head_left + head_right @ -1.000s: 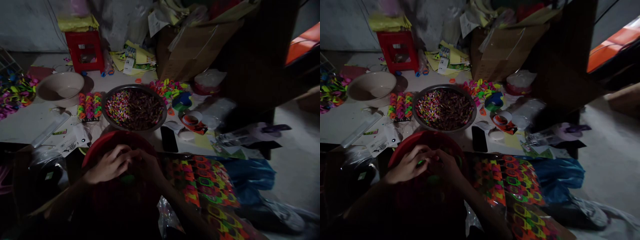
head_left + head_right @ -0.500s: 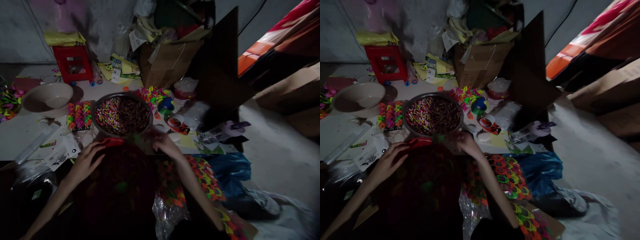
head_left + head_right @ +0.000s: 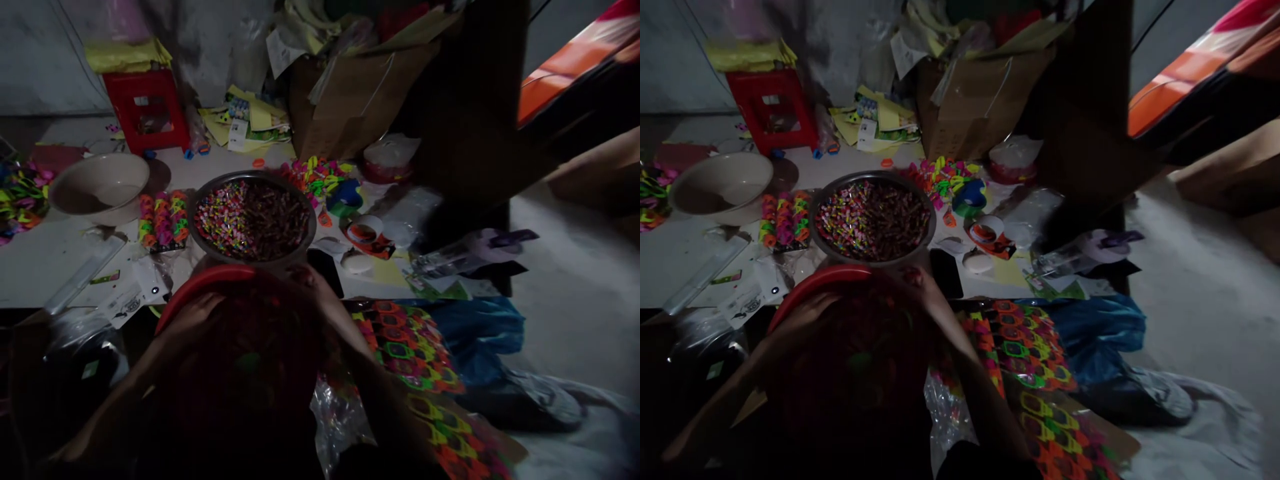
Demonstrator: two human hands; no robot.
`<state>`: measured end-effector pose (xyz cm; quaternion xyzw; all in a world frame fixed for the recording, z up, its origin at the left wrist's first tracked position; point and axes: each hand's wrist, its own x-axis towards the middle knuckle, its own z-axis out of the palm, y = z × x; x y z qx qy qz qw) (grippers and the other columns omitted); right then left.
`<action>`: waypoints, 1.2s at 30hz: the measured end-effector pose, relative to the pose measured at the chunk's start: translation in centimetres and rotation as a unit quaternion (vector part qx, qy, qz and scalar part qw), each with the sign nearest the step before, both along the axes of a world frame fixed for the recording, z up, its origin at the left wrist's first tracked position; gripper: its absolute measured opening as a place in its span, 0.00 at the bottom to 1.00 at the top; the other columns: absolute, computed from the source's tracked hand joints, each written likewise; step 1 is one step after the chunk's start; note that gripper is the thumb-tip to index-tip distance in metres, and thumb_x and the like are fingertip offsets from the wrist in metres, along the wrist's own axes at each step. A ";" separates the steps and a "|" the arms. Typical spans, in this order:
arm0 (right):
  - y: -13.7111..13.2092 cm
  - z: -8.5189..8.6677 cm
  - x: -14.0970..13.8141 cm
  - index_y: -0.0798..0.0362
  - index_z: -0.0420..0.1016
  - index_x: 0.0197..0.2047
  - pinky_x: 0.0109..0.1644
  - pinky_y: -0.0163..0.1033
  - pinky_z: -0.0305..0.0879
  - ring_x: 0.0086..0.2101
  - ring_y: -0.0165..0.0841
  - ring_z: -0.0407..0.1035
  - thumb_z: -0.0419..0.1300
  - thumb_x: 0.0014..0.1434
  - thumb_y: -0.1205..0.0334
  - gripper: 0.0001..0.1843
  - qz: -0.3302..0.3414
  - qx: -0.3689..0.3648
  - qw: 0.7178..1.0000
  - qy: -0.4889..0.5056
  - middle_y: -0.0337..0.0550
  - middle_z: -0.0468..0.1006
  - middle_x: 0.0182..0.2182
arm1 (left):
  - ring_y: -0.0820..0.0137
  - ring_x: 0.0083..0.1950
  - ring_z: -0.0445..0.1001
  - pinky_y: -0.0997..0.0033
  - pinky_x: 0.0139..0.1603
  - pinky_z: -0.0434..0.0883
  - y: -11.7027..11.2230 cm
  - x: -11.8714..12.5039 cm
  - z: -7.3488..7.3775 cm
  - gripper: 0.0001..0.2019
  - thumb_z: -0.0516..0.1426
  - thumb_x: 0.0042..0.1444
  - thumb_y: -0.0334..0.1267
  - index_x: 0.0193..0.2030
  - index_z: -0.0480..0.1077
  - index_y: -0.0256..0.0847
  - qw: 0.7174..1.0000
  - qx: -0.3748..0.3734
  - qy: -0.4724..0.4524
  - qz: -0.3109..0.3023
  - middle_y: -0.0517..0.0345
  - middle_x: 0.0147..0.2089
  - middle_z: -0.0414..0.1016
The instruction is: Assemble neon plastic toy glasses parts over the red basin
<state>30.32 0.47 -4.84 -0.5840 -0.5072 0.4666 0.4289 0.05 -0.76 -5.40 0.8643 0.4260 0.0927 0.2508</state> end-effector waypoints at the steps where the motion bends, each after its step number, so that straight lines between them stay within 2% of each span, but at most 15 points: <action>1: -0.4 -0.3 -0.3 0.55 0.72 0.42 0.34 0.35 0.65 0.32 0.31 0.68 0.66 0.45 0.52 0.22 0.029 -0.022 0.999 0.009 0.39 0.76 0.32 | 0.62 0.61 0.69 0.62 0.62 0.67 0.2 0.7 0.0 0.19 0.47 0.65 0.37 0.61 0.64 0.40 1.000 -0.001 -0.007 -0.007 0.51 0.61 0.70; 5: -1.3 -1.0 -0.7 0.56 0.73 0.48 0.43 0.40 0.68 0.39 0.36 0.72 0.67 0.45 0.54 0.27 0.115 -0.089 0.987 0.066 0.43 0.79 0.40 | 0.63 0.63 0.67 0.61 0.65 0.64 1.6 4.1 -1.2 0.19 0.47 0.64 0.32 0.61 0.64 0.39 0.999 -0.015 -0.024 -0.030 0.51 0.63 0.68; 10: -2.3 -0.9 -1.0 0.57 0.77 0.46 0.43 0.42 0.70 0.38 0.38 0.75 0.63 0.52 0.53 0.21 0.113 -0.062 0.992 0.013 0.46 0.82 0.38 | 0.60 0.56 0.73 0.56 0.61 0.67 3.7 8.0 -4.6 0.18 0.47 0.59 0.24 0.53 0.69 0.35 0.999 -0.024 -0.029 -0.006 0.47 0.55 0.74; 13: -3.2 -0.5 -1.3 0.57 0.77 0.47 0.45 0.43 0.70 0.41 0.39 0.75 0.61 0.54 0.56 0.19 0.132 -0.034 0.990 -0.027 0.49 0.81 0.41 | 0.60 0.54 0.73 0.55 0.59 0.68 4.1 8.5 -5.4 0.15 0.51 0.56 0.25 0.49 0.70 0.34 0.999 -0.030 -0.038 0.010 0.42 0.52 0.75; 15: -3.9 -0.1 -1.4 0.56 0.76 0.47 0.45 0.43 0.71 0.41 0.38 0.75 0.60 0.55 0.58 0.18 0.134 -0.011 0.990 -0.043 0.49 0.81 0.42 | 0.60 0.51 0.74 0.56 0.56 0.69 4.0 8.1 -4.9 0.11 0.52 0.57 0.28 0.45 0.71 0.35 0.998 -0.036 -0.045 0.018 0.44 0.48 0.76; 18: -4.6 0.4 -1.7 0.54 0.75 0.46 0.42 0.41 0.72 0.38 0.36 0.76 0.59 0.56 0.61 0.14 0.119 0.010 0.990 -0.074 0.46 0.81 0.39 | 0.63 0.48 0.74 0.60 0.53 0.70 3.4 6.8 -3.0 0.09 0.51 0.60 0.34 0.44 0.70 0.39 0.997 -0.042 -0.062 0.031 0.50 0.46 0.76; 20: -4.9 0.7 -1.9 0.53 0.76 0.45 0.43 0.40 0.71 0.37 0.35 0.76 0.59 0.57 0.61 0.12 0.133 0.027 0.987 -0.085 0.45 0.81 0.39 | 0.65 0.50 0.73 0.63 0.53 0.70 2.7 5.9 -1.4 0.10 0.51 0.60 0.36 0.47 0.67 0.41 0.993 -0.043 -0.091 0.053 0.53 0.48 0.74; 23: -4.8 1.1 -2.7 0.53 0.76 0.45 0.46 0.40 0.71 0.40 0.35 0.75 0.58 0.59 0.61 0.12 0.152 0.079 0.982 -0.084 0.45 0.81 0.41 | 0.68 0.49 0.72 0.67 0.51 0.70 1.4 5.0 0.9 0.18 0.56 0.58 0.39 0.54 0.62 0.41 0.976 -0.058 -0.175 0.111 0.56 0.47 0.73; 26: -4.6 1.6 -3.7 0.52 0.76 0.46 0.46 0.39 0.70 0.40 0.34 0.75 0.57 0.60 0.63 0.11 0.154 0.141 0.974 -0.094 0.45 0.80 0.41 | 0.68 0.49 0.73 0.68 0.51 0.70 0.2 4.9 2.5 0.19 0.59 0.56 0.43 0.53 0.64 0.42 0.965 -0.066 -0.226 0.114 0.56 0.48 0.73; 30: -4.7 2.4 -4.7 0.50 0.75 0.47 0.45 0.38 0.71 0.41 0.33 0.75 0.57 0.61 0.65 0.11 0.158 0.183 0.965 -0.104 0.44 0.79 0.41 | 0.69 0.45 0.74 0.69 0.48 0.71 -0.8 5.1 3.4 0.12 0.58 0.59 0.45 0.44 0.69 0.40 0.970 -0.027 -0.221 0.098 0.56 0.42 0.75; 33: -5.0 3.0 -4.8 0.49 0.74 0.47 0.45 0.38 0.71 0.41 0.34 0.75 0.57 0.61 0.66 0.12 0.147 0.197 0.963 -0.114 0.43 0.79 0.41 | 0.69 0.43 0.74 0.69 0.45 0.71 -1.2 5.0 3.4 0.12 0.57 0.59 0.45 0.44 0.69 0.40 0.967 0.016 -0.227 0.118 0.56 0.41 0.75; 36: -5.2 3.6 -4.8 0.49 0.74 0.47 0.44 0.37 0.72 0.41 0.34 0.75 0.57 0.61 0.65 0.11 0.136 0.203 0.962 -0.124 0.43 0.79 0.41 | 0.69 0.42 0.73 0.69 0.44 0.71 -1.4 4.8 3.4 0.11 0.56 0.61 0.45 0.44 0.70 0.41 0.966 0.071 -0.223 0.110 0.56 0.39 0.75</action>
